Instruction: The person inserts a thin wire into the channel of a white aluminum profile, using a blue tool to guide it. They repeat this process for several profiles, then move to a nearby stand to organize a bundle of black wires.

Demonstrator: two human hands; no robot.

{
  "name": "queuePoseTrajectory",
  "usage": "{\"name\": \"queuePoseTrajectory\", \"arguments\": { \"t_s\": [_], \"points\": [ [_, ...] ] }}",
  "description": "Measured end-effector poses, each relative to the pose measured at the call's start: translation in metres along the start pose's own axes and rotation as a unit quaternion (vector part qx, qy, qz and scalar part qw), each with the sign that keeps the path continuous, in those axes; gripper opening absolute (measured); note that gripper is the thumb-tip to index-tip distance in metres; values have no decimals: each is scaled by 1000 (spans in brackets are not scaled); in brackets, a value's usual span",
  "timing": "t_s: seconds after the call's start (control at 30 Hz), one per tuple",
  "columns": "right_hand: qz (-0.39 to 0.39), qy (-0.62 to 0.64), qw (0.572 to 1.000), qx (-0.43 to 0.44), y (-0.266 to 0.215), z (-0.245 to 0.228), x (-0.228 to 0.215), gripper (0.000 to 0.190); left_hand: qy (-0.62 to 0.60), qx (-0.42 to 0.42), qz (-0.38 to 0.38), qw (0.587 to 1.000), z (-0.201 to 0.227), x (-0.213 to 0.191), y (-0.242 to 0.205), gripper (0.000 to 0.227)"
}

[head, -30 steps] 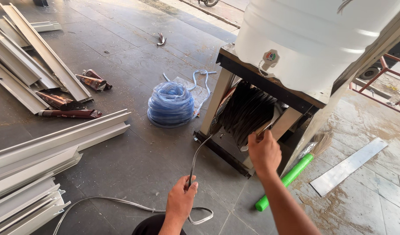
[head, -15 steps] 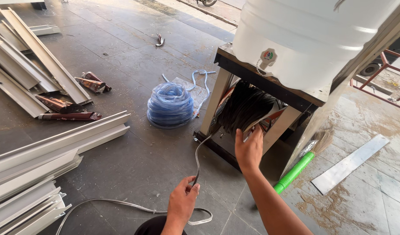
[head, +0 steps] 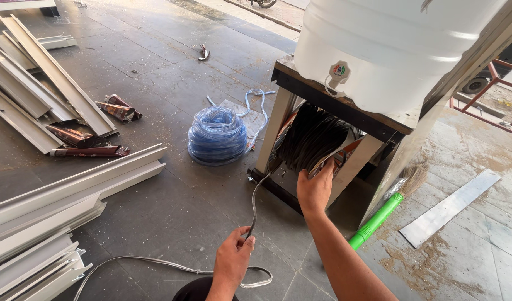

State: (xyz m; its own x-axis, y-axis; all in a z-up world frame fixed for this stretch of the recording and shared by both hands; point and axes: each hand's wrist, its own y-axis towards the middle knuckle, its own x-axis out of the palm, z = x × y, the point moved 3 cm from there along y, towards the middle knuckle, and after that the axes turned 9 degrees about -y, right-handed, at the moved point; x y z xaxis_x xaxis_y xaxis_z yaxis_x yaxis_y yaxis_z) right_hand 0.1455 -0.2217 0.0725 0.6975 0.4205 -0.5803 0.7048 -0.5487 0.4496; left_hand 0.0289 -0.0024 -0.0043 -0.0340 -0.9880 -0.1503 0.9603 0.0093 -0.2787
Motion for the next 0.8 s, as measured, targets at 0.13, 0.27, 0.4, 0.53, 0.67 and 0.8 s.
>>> {"name": "queuePoseTrajectory", "arguments": {
  "t_s": [0.13,0.27,0.4,0.53,0.67,0.8],
  "points": [
    [-30,29,999,24,-2,0,-6,80,3,2,-4,1000,-1,0,0,41],
    [-26,19,999,19,-1,22,2,77,3,-7,-8,1000,0,1,-1,40],
    [34,-4,999,-25,-6,43,-2,69,9,-17,-6,1000,3,0,-2,39],
    [0,-20,998,62,-21,36,-23,51,11,-14,-4,1000,3,-1,-2,38],
    [7,-64,997,47,-21,15,-41,41,20,-16,-4,1000,2,-1,-1,38],
    [-23,-51,991,119,-5,9,-43,31,-2,-2,-2,1000,0,0,-1,38]
  ]
}}
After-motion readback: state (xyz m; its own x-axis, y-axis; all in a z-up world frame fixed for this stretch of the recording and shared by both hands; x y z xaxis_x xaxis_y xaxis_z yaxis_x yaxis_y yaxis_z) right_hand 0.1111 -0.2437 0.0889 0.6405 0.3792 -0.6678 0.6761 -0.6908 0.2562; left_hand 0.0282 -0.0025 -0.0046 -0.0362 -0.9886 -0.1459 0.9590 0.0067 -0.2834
